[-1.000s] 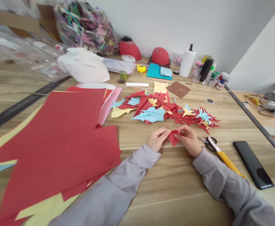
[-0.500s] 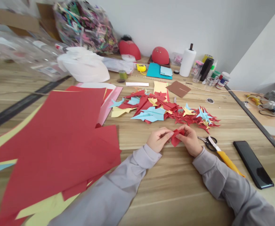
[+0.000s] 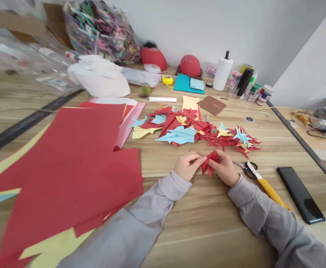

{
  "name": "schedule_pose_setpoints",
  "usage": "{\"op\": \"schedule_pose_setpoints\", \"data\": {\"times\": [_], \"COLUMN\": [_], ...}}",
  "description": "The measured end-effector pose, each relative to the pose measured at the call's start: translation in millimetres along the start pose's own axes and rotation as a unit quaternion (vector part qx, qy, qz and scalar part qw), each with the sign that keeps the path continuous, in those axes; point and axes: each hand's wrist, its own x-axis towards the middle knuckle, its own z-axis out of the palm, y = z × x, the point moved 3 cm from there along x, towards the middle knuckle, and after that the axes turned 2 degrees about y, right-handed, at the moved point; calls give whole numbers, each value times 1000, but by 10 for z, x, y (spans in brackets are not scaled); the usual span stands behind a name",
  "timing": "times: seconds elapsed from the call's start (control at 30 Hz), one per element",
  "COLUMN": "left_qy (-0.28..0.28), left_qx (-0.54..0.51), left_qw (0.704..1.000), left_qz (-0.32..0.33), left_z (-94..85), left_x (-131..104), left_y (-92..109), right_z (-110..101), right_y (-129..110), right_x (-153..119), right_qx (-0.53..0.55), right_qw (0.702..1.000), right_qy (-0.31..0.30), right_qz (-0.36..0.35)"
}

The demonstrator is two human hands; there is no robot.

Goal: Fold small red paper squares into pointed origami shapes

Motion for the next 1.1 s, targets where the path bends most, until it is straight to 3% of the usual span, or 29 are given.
{"op": "schedule_pose_setpoints", "data": {"times": [0.13,0.47,1.1], "left_qy": [1,-23,32], "left_qx": [-4,-159,-99], "left_qw": [1000,983,989], "left_qz": [-11,-91,-105], "left_z": [-7,41,14], "left_x": [1,-9,9], "left_y": [4,-56,-83], "right_z": [-8,-37,-5], "right_y": [-1,11,12], "right_x": [8,22,-14], "right_qx": [-5,33,40], "right_qw": [1000,999,999], "right_qy": [7,30,0], "right_qz": [6,1,25]}}
